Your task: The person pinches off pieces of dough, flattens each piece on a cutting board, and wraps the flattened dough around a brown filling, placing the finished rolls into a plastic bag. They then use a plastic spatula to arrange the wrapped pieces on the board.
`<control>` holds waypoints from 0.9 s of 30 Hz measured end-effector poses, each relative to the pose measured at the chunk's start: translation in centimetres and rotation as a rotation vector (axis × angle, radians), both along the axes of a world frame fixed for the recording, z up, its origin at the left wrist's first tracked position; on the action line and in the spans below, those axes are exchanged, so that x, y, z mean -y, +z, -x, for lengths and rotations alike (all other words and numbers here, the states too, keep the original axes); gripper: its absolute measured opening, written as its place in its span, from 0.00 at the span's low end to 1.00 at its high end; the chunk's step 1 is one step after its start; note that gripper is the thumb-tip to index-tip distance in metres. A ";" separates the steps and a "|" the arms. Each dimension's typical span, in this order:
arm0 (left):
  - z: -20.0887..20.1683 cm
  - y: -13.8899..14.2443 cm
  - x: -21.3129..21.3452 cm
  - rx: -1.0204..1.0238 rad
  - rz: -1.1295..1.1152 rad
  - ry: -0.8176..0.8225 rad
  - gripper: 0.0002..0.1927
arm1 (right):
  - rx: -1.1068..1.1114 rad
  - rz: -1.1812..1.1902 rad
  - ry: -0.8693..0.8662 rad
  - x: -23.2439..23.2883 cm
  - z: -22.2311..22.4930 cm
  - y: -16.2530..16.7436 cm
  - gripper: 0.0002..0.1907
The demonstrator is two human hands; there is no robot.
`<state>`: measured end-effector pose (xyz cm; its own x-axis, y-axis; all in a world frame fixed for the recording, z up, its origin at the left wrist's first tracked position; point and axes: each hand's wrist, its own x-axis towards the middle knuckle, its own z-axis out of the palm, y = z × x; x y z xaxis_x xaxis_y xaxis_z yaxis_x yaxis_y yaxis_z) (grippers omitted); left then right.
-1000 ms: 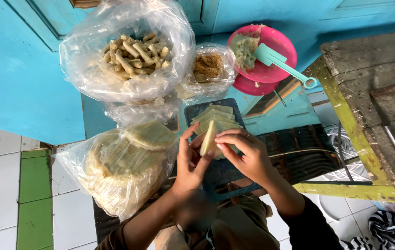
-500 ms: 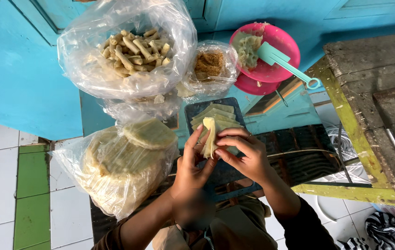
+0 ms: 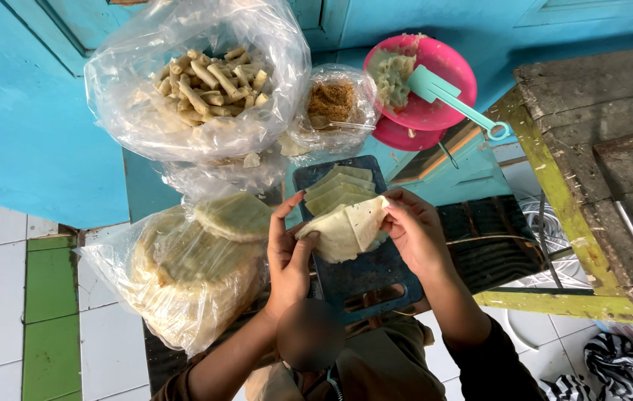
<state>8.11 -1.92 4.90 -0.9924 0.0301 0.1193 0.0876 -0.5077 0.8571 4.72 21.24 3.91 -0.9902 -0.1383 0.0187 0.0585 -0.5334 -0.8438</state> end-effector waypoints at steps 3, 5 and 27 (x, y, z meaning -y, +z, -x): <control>0.3 0.1 -0.1 0.077 0.017 -0.020 0.31 | 0.118 0.039 0.012 -0.5 0.2 0.3 0.17; 0.2 0.2 -0.1 0.074 0.009 -0.057 0.30 | -0.050 -0.251 0.018 -0.5 0.1 0.8 0.16; 1.0 1.8 2.2 0.052 -0.156 0.346 0.18 | -0.429 -1.280 -0.315 0.8 -4.3 9.3 0.11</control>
<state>7.07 -4.10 6.75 -0.9456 -0.3221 0.0453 0.2352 -0.5808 0.7793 9.03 20.43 13.17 -0.9317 -0.0642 0.3576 -0.3043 0.6754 -0.6717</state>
